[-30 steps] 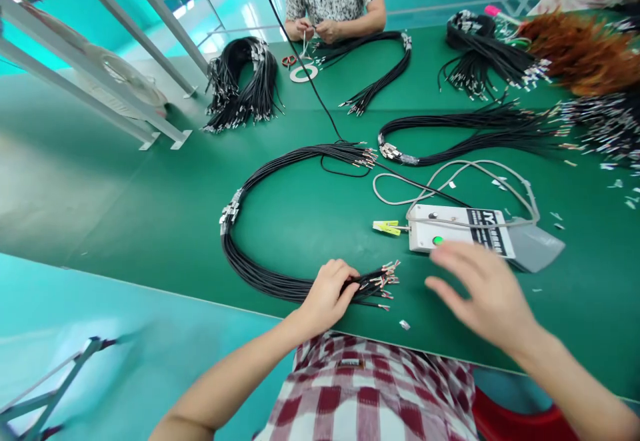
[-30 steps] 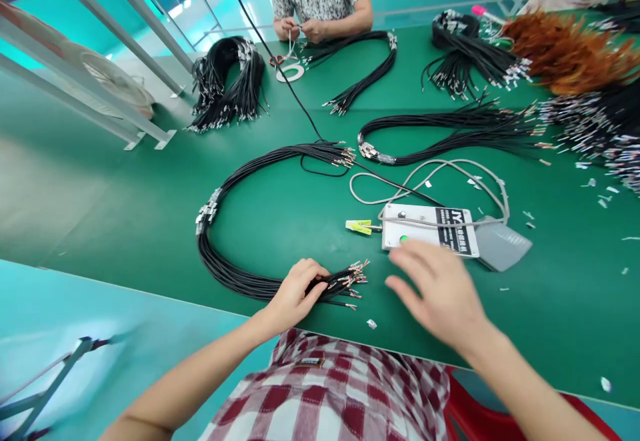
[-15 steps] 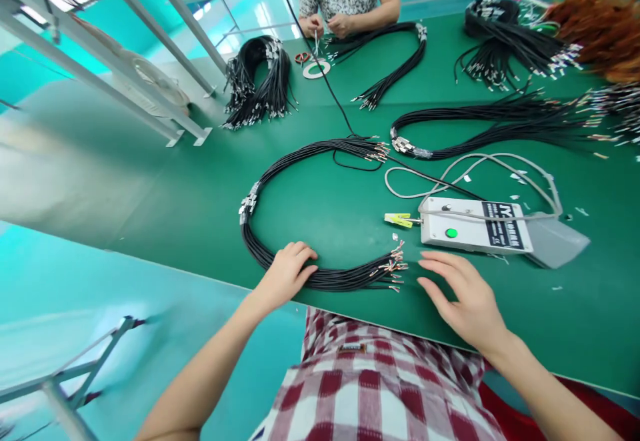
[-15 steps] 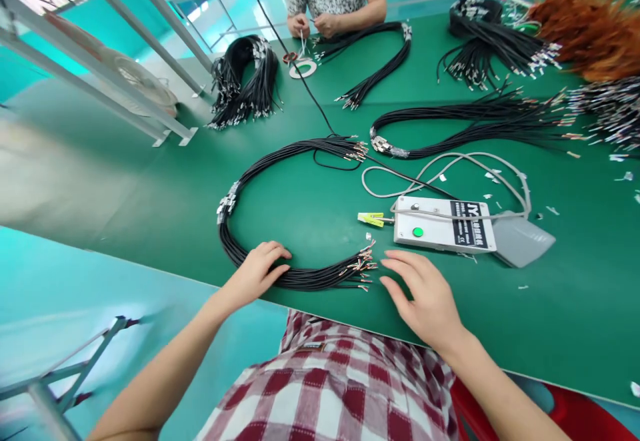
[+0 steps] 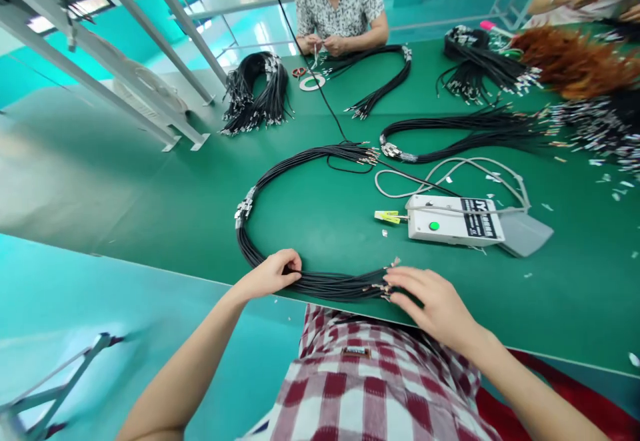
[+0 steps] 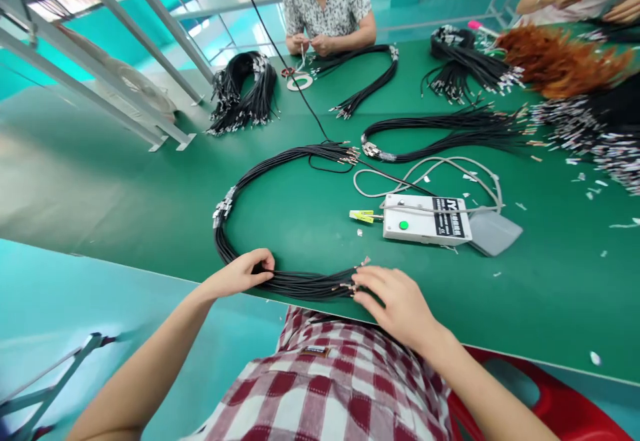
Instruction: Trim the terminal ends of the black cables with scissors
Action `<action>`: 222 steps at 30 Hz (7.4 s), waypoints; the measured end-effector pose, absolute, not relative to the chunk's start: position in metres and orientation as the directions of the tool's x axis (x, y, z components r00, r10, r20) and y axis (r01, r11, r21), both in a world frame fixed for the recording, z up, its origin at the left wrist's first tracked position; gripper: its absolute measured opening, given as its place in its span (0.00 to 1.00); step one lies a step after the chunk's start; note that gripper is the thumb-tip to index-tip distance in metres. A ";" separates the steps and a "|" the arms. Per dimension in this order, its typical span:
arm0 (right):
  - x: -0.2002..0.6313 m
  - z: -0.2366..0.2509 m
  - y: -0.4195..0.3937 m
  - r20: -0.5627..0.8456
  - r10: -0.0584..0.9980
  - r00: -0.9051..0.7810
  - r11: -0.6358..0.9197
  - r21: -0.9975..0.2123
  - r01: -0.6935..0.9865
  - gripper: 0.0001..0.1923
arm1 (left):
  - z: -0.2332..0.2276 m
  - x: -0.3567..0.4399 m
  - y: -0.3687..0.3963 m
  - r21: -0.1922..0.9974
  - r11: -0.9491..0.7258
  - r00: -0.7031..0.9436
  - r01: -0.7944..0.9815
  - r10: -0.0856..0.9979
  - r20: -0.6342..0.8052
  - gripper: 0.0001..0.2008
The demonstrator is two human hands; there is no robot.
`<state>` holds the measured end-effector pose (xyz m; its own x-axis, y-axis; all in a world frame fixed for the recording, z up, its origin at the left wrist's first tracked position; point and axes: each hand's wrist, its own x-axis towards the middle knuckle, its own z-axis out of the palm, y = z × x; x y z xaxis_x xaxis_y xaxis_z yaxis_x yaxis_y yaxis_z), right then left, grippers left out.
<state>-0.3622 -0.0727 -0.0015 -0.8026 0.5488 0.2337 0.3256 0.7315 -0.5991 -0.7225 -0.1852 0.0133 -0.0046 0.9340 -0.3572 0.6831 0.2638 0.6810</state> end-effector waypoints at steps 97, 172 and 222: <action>-0.446 -0.003 -0.046 -0.273 0.832 -0.483 -0.335 -0.941 -0.045 0.14 | 0.008 -0.578 -0.113 0.887 0.243 -0.180 -0.393 0.925 -0.334 0.19; -0.427 0.020 -0.010 0.356 0.646 -0.675 0.741 -0.081 0.666 0.11 | -0.013 -0.592 -0.078 0.989 0.138 -0.324 0.056 0.939 -0.113 0.08; -0.340 0.000 -0.025 0.531 0.723 -0.442 0.657 -0.331 0.677 0.08 | -0.032 -0.605 -0.026 0.959 0.132 -0.306 0.249 0.951 -0.051 0.05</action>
